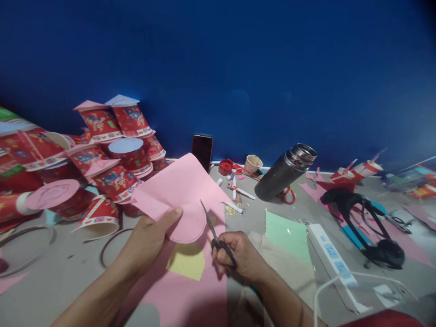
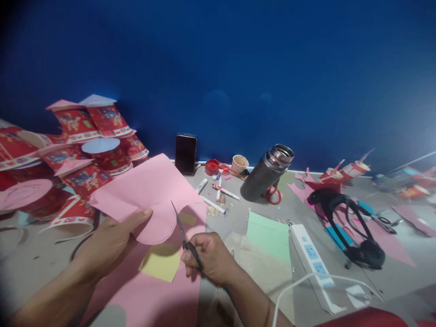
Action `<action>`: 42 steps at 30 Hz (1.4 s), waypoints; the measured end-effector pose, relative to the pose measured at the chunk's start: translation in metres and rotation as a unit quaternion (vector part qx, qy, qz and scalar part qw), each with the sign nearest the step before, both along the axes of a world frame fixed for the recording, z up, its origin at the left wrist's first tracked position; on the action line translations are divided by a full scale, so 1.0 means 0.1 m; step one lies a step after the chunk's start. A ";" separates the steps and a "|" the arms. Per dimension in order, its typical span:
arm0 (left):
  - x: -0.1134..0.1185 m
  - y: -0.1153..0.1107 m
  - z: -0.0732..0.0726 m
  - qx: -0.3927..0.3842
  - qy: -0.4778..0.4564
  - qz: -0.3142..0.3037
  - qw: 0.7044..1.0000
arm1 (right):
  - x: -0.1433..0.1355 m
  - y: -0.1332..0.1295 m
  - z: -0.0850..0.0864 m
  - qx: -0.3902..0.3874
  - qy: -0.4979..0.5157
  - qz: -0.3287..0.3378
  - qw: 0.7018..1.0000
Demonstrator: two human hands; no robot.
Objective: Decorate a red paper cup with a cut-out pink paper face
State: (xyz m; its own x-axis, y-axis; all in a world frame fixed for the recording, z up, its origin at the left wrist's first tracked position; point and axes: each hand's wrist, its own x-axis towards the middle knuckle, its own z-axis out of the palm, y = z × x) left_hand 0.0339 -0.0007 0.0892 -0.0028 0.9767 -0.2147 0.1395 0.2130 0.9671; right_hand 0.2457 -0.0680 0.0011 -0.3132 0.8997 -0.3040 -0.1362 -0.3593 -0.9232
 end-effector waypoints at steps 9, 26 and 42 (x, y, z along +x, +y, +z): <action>-0.08 0.02 -0.09 -0.011 -0.022 -0.036 0.999 | 0.01 0.00 0.04 -0.013 -0.006 0.002 1.000; -0.19 0.10 -0.09 -0.011 -0.042 -0.073 0.996 | 0.06 -0.01 0.04 -0.012 -0.007 0.029 0.999; -0.25 0.12 -0.20 -0.030 -0.084 -0.105 0.990 | 0.08 -0.02 0.04 -0.019 -0.006 0.053 0.998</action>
State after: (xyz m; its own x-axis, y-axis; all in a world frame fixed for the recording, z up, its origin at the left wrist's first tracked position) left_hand 0.0086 0.0114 0.0688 0.2402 0.9372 -0.2530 0.0257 0.2544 0.9668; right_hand 0.2537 -0.0698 0.0051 -0.4015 0.8497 -0.3418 -0.0853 -0.4063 -0.9097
